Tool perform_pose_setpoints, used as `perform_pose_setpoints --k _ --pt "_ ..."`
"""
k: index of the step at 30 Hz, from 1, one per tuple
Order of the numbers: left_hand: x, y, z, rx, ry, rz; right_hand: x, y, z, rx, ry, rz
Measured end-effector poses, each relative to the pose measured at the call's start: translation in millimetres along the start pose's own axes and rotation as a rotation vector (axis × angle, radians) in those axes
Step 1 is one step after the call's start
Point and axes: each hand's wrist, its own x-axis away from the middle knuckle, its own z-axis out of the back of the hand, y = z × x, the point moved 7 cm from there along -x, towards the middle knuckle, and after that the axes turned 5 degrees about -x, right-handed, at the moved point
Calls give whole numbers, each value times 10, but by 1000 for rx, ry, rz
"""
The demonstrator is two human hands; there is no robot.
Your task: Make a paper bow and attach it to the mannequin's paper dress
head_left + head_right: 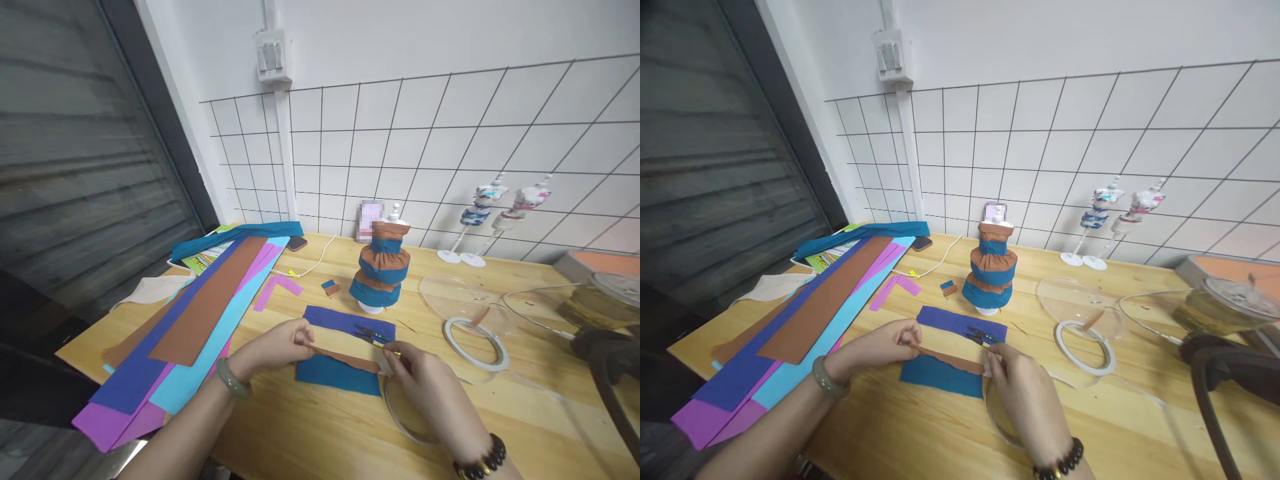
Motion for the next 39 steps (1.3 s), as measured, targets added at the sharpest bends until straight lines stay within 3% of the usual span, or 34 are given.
perform_pose_setpoints --k 4,7,11,19,25,30,35,39 --pt "-42 30 -65 65 77 17 -43 100 61 -2 49 -15" --pt "-88 132 -113 3 99 -5 -90 229 153 4 136 -40" --pt "-152 221 -64 -166 147 -12 -173 296 190 9 214 41" --pt "-220 165 -122 -52 70 -20 -392 339 -77 -33 88 73" --pt "-222 29 -151 -94 79 6 -327 239 15 -26 109 105" --pt "-211 -19 -150 -93 61 2 -147 9 -36 -51 -104 218" --pt "-176 98 -126 -6 37 -82 -99 24 -82 -208 -208 138" --pt "-184 87 -148 102 25 -100 -92 243 -75 -312 -212 36"
